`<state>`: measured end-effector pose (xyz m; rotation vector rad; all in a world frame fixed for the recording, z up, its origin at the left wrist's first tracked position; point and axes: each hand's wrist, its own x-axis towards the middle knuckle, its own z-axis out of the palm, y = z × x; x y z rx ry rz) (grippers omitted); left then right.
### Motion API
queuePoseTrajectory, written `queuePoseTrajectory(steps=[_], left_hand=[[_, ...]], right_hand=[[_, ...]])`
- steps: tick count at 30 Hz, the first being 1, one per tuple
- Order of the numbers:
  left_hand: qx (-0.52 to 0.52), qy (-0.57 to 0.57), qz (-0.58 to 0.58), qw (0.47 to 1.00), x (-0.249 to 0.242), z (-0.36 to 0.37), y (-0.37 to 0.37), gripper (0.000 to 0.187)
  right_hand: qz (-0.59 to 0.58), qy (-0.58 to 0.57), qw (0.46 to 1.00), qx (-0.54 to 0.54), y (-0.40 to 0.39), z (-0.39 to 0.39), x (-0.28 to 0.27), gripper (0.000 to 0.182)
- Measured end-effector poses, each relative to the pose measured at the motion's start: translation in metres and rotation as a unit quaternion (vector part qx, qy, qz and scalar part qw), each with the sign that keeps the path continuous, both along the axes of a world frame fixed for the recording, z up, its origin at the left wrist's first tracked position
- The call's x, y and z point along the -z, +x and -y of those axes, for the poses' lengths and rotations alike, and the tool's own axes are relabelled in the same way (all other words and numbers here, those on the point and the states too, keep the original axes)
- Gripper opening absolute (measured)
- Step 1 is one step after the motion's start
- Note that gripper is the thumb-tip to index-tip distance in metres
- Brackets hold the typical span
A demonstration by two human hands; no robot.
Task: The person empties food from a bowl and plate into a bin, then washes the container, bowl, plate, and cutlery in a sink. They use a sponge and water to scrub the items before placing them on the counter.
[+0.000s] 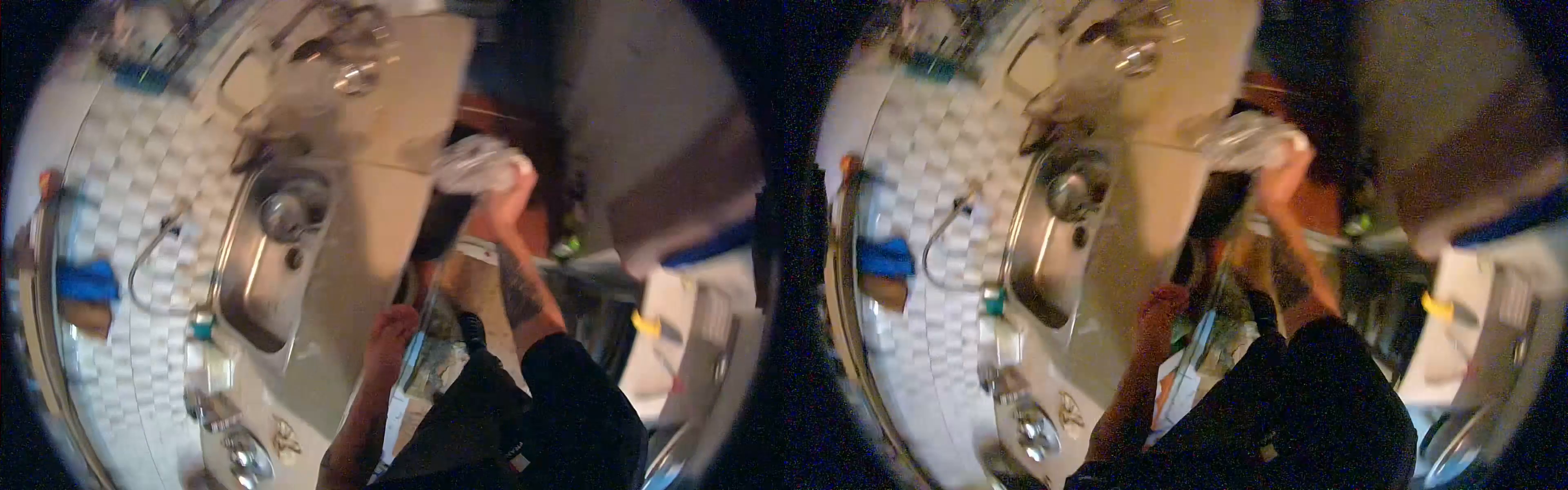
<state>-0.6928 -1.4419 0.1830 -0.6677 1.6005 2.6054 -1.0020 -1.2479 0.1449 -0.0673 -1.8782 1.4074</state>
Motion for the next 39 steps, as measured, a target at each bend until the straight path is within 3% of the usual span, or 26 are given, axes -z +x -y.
queuePoseTrajectory(steps=[2,4,5,6,9,12,15,16,19,21,23,26,27,30,31,32,34,36,37,38,39], left_hand=[[-0.086,-0.02,0.058,0.994,-0.015,0.014,0.027,0.022],[-0.131,-0.071,0.108,0.983,-0.035,0.02,0.046,0.021],[-0.136,-0.113,0.133,0.975,-0.044,0.025,0.057,0.021],[-0.139,-0.15,0.16,0.966,-0.052,0.028,0.068,0.021],[-0.212,-0.113,0.175,0.955,-0.068,0.03,0.091,0.02],[-0.22,-0.169,0.19,0.942,-0.094,0.037,0.107,0.019],[-0.309,-0.206,0.198,0.907,-0.108,0.057,0.139,0.023],[-0.325,-0.208,0.213,0.898,-0.117,0.068,0.152,0.023],[-0.38,-0.246,0.21,0.867,-0.13,0.102,0.19,0.017],[-0.431,-0.237,0.188,0.85,-0.14,0.119,0.218,0.014],[-0.488,-0.237,0.162,0.824,-0.145,0.132,0.239,0.012],[-0.475,-0.29,0.208,0.804,-0.142,0.152,0.281,0.012],[-0.449,-0.368,0.221,0.784,-0.141,0.161,0.291,0.012],[-0.361,-0.493,0.199,0.766,-0.163,0.2,0.312,0.01],[-0.358,-0.558,0.183,0.726,-0.176,0.213,0.312,0.008],[-0.351,-0.619,0.166,0.683,-0.198,0.226,0.305,0.008],[-0.309,-0.698,0.131,0.633,-0.252,0.255,0.28,0.008],[-0.227,-0.712,0.153,0.646,-0.25,0.321,0.288,0.011],[-0.191,-0.628,0.175,0.734,-0.245,0.367,0.294,0.013],[-0.157,-0.535,0.204,0.805,-0.236,0.407,0.294,0.017],[-0.135,-0.527,0.295,0.786,-0.218,0.43,0.285,0.023]], right_hand=[[0.123,0.147,0.981,0.013,-0.056,0.027,0.044,0.051],[0.259,0.298,0.918,-0.044,-0.089,0.072,0.083,0.062],[0.122,0.391,0.907,-0.1,-0.098,0.087,0.113,0.063],[0.099,0.443,0.872,-0.18,-0.098,0.102,0.132,0.062],[0.208,0.516,0.708,-0.435,-0.074,0.123,0.154,0.061],[0.27,0.518,0.618,-0.526,-0.049,0.115,0.148,0.061],[0.3,0.472,0.621,-0.549,-0.045,0.102,0.111,0.06],[0.301,0.424,0.656,-0.547,-0.045,0.097,0.104,0.06],[0.248,0.104,0.794,-0.545,-0.06,0.077,0.107,0.053],[0.31,-0.004,0.8,-0.514,-0.056,0.066,0.09,0.051],[0.244,0.241,0.784,-0.518,-0.108,0.025,0.154,0.046],[0.221,0.196,0.824,-0.484,-0.086,0.041,0.125,0.023],[0.098,0.255,0.899,-0.342,-0.046,0.072,0.068,0.014],[0.023,0.332,0.904,-0.267,-0.016,0.106,-0.001,0.011],[0.011,0.173,0.926,-0.336,-0.005,0.138,-0.012,0.011],[-0.021,0.212,0.906,-0.366,0.003,0.168,-0.029,0.017],[0.054,0.272,0.82,-0.501,0.046,0.233,-0.085,0.031],[-0.134,0.25,0.783,-0.554,0.045,0.329,-0.066,0.03],[-0.224,0.241,0.752,-0.572,0.045,0.376,-0.057,0.035],[-0.173,0.241,0.769,-0.566,0.088,0.409,-0.1,0.045],[-0.107,0.218,0.762,-0.6,0.104,0.444,-0.093,0.046]])
